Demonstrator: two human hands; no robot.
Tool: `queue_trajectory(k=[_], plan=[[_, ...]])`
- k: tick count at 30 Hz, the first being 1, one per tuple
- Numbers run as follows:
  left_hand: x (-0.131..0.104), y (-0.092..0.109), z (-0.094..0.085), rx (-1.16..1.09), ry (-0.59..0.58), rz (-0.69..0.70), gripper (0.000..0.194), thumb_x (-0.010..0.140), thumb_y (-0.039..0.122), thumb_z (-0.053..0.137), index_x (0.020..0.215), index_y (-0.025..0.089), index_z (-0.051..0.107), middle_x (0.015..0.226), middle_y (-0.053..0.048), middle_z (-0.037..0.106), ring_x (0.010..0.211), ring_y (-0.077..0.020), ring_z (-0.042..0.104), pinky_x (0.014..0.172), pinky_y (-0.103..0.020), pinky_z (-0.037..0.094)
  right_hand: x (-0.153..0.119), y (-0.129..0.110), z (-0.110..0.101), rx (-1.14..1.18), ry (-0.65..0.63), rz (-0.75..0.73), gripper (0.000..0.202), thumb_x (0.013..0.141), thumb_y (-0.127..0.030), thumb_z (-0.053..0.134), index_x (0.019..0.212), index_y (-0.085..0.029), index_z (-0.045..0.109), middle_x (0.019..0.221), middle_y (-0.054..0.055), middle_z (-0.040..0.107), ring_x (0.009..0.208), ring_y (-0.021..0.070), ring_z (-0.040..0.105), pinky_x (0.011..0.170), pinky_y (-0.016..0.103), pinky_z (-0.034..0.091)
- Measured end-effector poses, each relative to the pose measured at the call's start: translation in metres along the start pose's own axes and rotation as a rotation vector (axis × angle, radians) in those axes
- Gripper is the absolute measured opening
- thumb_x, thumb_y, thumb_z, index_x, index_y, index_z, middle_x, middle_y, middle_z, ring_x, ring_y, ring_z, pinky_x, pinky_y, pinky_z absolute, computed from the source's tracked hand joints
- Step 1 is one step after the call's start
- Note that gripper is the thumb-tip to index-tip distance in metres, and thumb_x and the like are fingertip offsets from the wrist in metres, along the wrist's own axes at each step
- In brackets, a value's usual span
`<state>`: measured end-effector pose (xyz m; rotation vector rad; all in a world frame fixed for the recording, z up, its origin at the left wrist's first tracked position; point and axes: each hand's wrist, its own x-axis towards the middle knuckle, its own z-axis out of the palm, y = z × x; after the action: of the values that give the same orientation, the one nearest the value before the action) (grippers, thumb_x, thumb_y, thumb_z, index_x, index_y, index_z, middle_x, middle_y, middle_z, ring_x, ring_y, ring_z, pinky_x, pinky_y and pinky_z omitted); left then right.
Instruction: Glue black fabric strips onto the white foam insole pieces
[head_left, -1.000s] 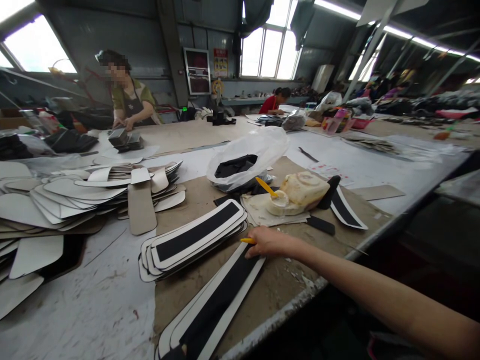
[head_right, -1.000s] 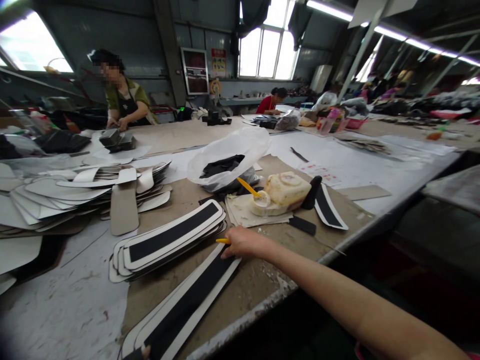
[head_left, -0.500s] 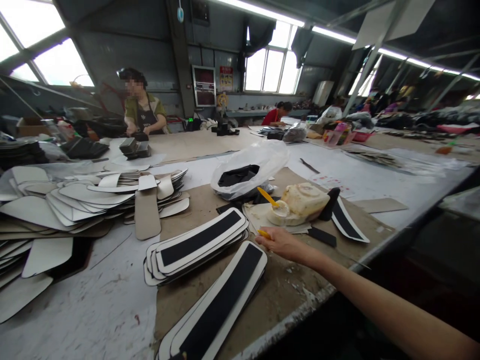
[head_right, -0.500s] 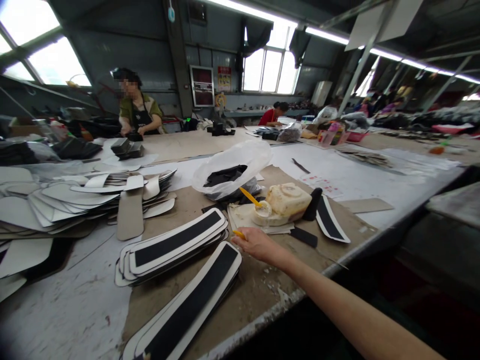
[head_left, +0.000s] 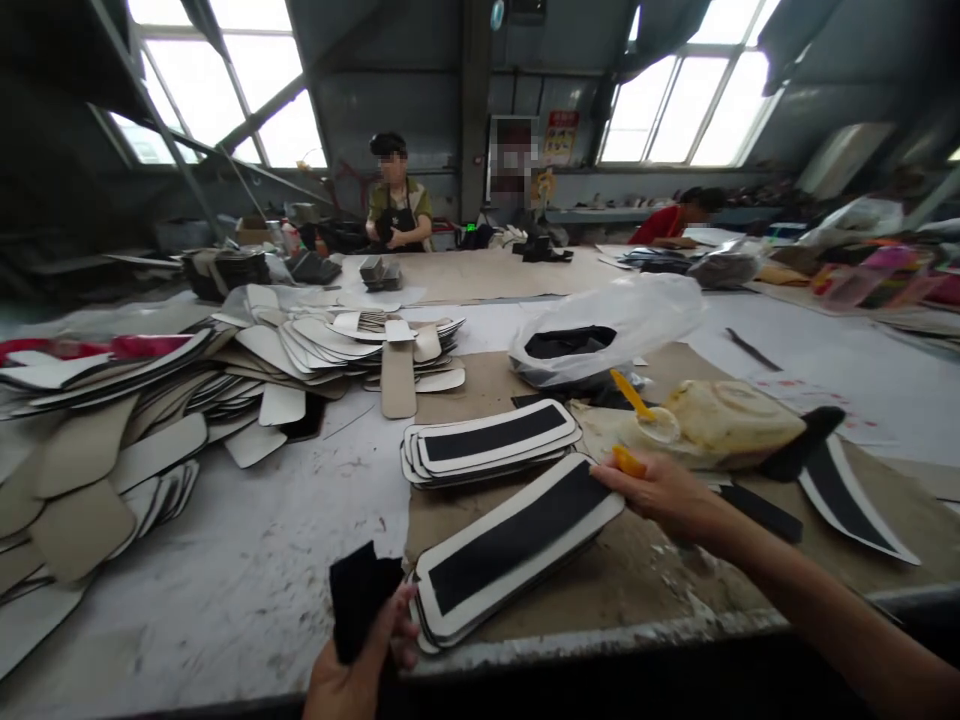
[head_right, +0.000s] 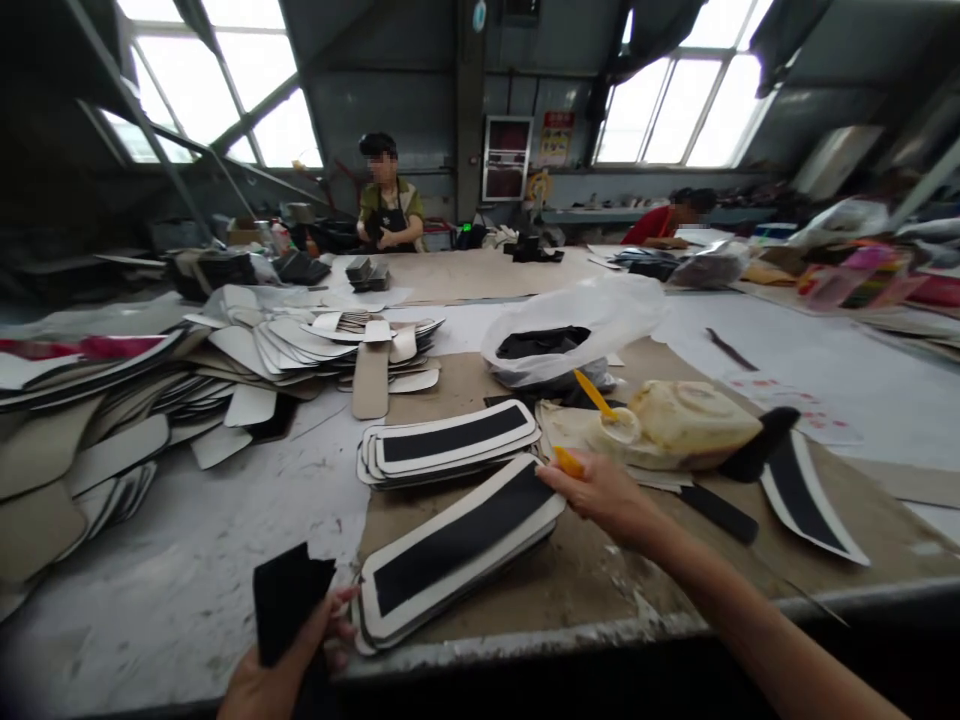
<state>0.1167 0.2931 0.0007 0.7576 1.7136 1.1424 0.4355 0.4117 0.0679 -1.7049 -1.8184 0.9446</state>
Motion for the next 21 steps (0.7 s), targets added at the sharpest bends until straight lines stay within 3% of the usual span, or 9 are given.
queue_trajectory(k=[2,6,11,16,21], plan=[[0.003,0.005,-0.004,-0.251,0.062,-0.149,0.046,0.059,0.051,0.07,0.082,0.012,0.065,0.058,-0.003,0.064,0.046,-0.0123,0.054,0.044,-0.022,0.043,-0.004,-0.009,-0.005,0.153,-0.001,0.065,0.043,0.068,-0.061,0.053,0.062,-0.02,0.045,0.047,-0.008,0.033,0.041,0.0072,0.03,0.04,0.02,0.023],[0.003,0.013,-0.006,-0.463,0.033,-0.201,0.05,0.044,0.049,0.08,0.068,0.011,0.058,0.043,0.004,0.049,0.036,-0.0056,0.041,0.035,-0.017,0.028,-0.015,-0.028,-0.01,0.259,0.074,0.148,0.047,0.063,-0.065,0.057,0.063,-0.019,0.047,0.046,-0.009,0.031,0.041,0.006,0.026,0.038,0.019,0.02],[-0.001,0.019,-0.001,-0.442,-0.029,-0.164,0.06,0.04,0.064,0.073,0.068,0.014,0.054,0.032,0.009,0.036,0.028,-0.003,0.026,0.035,-0.018,0.014,-0.024,-0.038,-0.004,0.273,0.099,0.163,0.049,0.061,-0.067,0.058,0.061,-0.019,0.048,0.047,-0.008,0.029,0.041,0.0061,0.023,0.036,0.018,0.02],[-0.007,0.022,-0.003,-0.34,-0.003,-0.105,0.045,0.044,0.045,0.08,0.057,0.016,0.048,0.036,0.01,0.035,0.035,-0.0024,0.027,0.038,-0.018,0.017,-0.03,-0.032,0.005,0.203,0.058,0.214,0.053,0.059,-0.072,0.054,0.068,-0.021,0.052,0.047,-0.008,0.029,0.041,0.0074,0.023,0.035,0.019,0.021],[-0.012,0.018,-0.005,-0.3,0.006,-0.109,0.043,0.049,0.045,0.077,0.058,0.017,0.047,0.037,0.01,0.035,0.036,-0.0036,0.029,0.038,-0.019,0.02,-0.038,-0.026,0.018,0.147,0.088,0.167,0.051,0.065,-0.071,0.048,0.07,-0.021,0.055,0.048,-0.007,0.028,0.043,0.009,0.025,0.037,0.02,0.023]])
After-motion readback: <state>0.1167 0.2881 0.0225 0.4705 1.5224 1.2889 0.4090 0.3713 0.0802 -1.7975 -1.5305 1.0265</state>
